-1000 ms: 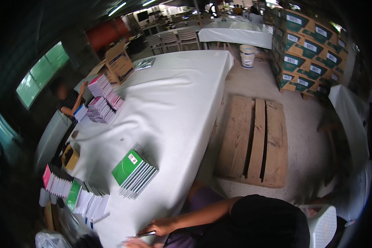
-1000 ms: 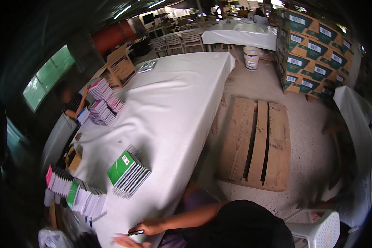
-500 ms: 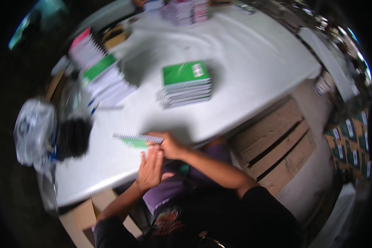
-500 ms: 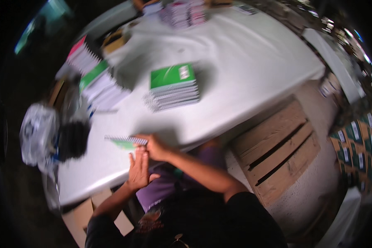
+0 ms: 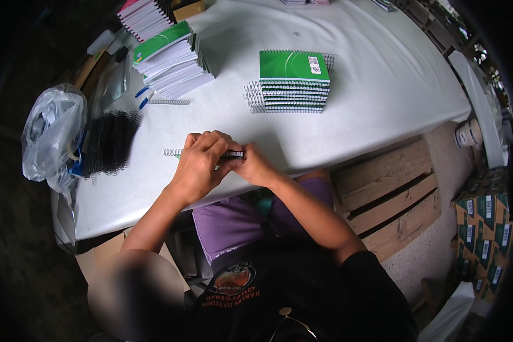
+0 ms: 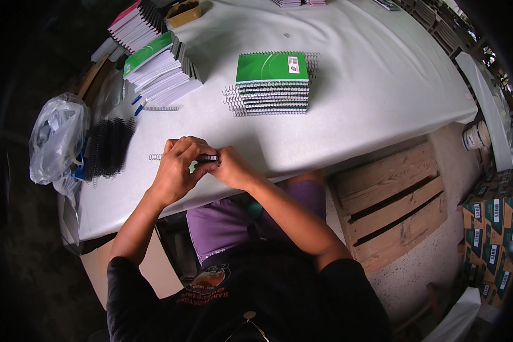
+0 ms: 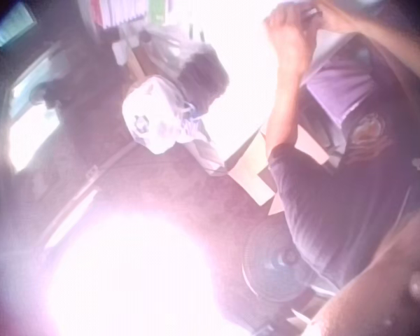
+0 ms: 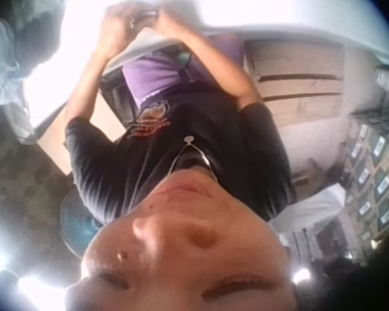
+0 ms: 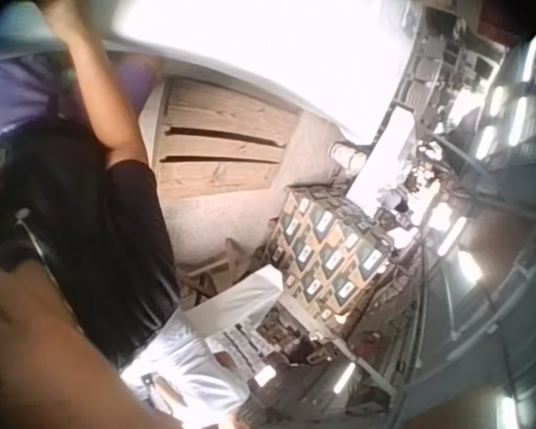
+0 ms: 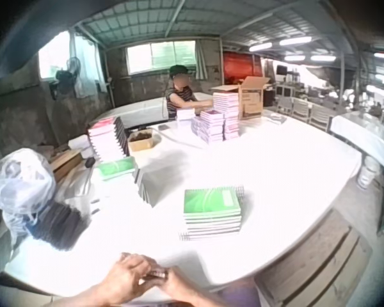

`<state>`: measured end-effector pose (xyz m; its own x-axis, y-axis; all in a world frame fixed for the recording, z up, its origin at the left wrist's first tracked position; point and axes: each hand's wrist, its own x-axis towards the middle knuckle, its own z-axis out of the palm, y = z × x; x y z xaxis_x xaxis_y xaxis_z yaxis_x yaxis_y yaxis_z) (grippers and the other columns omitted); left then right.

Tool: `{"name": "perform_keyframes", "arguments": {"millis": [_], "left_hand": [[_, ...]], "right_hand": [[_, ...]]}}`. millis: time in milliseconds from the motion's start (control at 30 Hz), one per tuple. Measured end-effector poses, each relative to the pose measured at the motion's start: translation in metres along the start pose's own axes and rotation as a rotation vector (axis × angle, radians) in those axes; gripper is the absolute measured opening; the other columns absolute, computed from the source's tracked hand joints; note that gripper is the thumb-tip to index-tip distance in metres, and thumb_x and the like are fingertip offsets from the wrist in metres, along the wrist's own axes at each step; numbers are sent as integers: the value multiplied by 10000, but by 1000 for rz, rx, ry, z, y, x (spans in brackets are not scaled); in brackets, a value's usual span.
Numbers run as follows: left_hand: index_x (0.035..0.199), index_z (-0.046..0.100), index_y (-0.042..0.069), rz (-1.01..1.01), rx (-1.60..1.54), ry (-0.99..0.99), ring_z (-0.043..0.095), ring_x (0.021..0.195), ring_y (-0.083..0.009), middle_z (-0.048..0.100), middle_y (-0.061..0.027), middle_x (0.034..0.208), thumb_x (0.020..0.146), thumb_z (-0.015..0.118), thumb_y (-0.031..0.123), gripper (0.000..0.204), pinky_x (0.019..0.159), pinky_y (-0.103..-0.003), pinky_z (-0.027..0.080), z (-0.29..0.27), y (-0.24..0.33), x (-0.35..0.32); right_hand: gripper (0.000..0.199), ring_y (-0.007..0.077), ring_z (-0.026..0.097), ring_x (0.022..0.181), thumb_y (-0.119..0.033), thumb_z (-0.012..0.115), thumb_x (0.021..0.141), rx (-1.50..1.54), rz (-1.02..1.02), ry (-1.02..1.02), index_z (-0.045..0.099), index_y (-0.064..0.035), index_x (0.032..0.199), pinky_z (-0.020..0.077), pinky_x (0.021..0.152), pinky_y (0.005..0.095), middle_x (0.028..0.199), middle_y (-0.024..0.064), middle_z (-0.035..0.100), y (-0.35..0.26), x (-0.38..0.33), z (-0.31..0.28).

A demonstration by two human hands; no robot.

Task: The person assembles spiral-bound notebooks by hand at a table. They pick up a green notebook cover, insert a metal spiral binding into the holes, and place the completed notebook onto a growing stack. The process is repeated continuously with multiple notebooks.

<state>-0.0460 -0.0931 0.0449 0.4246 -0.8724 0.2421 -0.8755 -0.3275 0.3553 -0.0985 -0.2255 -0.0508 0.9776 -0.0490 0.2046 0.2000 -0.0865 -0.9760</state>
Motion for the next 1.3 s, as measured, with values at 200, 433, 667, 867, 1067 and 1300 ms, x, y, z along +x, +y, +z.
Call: {"name": "perform_keyframes", "arguments": {"millis": [200, 433, 667, 867, 1067, 1300], "left_hand": [[960, 613, 114, 65, 37, 29, 518, 880, -208, 562, -39, 935, 779, 635, 246, 225, 772, -330, 342, -3, -11, 6], [936, 619, 116, 73, 52, -74, 515, 882, -207, 561, -39, 904, 820, 594, 242, 173, 776, -326, 331, -11, -10, 7], [950, 621, 114, 88, -15, -52, 529, 889, -208, 589, -37, 915, 790, 626, 217, 190, 784, -320, 344, -9, -5, 9], [955, 598, 82, 6, 82, -77, 589, 840, -238, 634, -68, 947, 761, 620, 106, 197, 808, -339, 366, -13, 12, 5], [873, 608, 86, 27, 127, -65, 586, 831, -243, 630, -56, 854, 739, 657, 200, 183, 782, -357, 376, -9, 27, 13], [827, 603, 77, 134, 194, 62, 583, 728, -240, 617, -48, 774, 748, 629, 115, 91, 753, -353, 392, 2, 31, 21]], "right_hand": [[167, 129, 546, 596, -124, 648, 789, -27, -25, -58, 619, 1, 895, 440, 595, 306, 672, 118, 618, -11, 0, -3], [197, 128, 476, 559, -174, 642, 810, -36, -28, -11, 612, 9, 876, 418, 573, 323, 642, 111, 592, -1, 1, 2], [177, 230, 618, 642, -150, 628, 789, -30, 22, 56, 605, 14, 853, 457, 603, 341, 678, 164, 614, -4, -3, 3], [165, 325, 637, 751, -132, 595, 791, -179, 113, -61, 607, 27, 834, 471, 616, 369, 744, 222, 617, -8, 2, -2], [228, 367, 609, 707, -190, 603, 790, -152, -14, -67, 605, 37, 759, 452, 604, 409, 721, 253, 589, 9, -6, -11], [231, 400, 586, 729, -201, 602, 791, -166, 18, -73, 585, 29, 780, 442, 613, 424, 744, 247, 593, 4, -8, -18]]}}
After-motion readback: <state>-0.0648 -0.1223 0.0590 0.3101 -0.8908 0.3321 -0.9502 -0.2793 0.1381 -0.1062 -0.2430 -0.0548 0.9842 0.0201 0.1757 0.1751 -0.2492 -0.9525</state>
